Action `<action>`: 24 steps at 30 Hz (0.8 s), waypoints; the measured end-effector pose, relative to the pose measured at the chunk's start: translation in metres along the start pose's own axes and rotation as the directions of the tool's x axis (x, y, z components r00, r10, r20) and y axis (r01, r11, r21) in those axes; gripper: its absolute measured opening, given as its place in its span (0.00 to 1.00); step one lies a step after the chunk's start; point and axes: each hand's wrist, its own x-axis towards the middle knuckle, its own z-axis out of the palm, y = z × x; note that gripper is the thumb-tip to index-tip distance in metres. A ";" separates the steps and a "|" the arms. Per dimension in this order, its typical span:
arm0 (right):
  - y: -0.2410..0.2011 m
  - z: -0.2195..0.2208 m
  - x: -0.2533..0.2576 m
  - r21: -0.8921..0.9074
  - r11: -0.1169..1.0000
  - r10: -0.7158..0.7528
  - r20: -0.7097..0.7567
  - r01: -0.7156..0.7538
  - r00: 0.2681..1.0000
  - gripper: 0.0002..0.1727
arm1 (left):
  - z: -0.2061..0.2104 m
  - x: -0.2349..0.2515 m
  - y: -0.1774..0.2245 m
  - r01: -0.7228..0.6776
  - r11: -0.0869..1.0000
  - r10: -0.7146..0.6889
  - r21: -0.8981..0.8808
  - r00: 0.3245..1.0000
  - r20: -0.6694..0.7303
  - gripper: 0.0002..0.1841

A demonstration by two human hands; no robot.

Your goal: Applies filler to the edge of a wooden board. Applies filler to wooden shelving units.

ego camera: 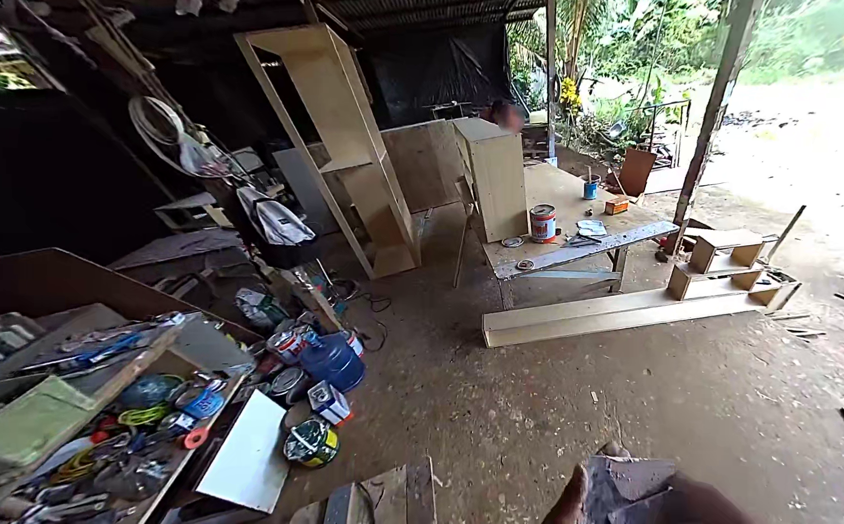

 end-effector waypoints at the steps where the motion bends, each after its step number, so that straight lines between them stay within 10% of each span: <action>1: -0.009 -0.005 0.025 -0.031 0.999 0.016 0.028 -0.015 0.999 0.26 | -0.014 0.012 0.016 -0.001 0.999 0.003 -0.048 1.000 0.024 0.31; 7: -0.016 -0.059 0.199 -0.091 0.993 0.097 0.254 -0.076 0.962 0.50 | -0.112 0.079 0.089 -0.116 0.988 0.124 -0.105 0.990 0.071 0.32; 13: -0.043 -0.116 0.382 -0.115 0.993 0.034 0.391 0.012 0.920 0.47 | -0.164 0.188 0.189 -0.330 0.939 0.326 -0.092 0.944 -0.059 0.39; 18: -0.078 -0.156 0.510 0.071 0.973 -0.228 0.193 0.218 0.954 0.18 | -0.185 0.267 0.287 -0.546 0.822 0.525 -0.158 0.836 -0.160 0.51; 24: -0.082 -0.129 0.652 -0.105 0.974 -0.220 -0.197 0.203 0.955 0.28 | -0.241 0.325 0.360 -0.698 0.715 0.650 -0.041 0.685 -0.329 0.49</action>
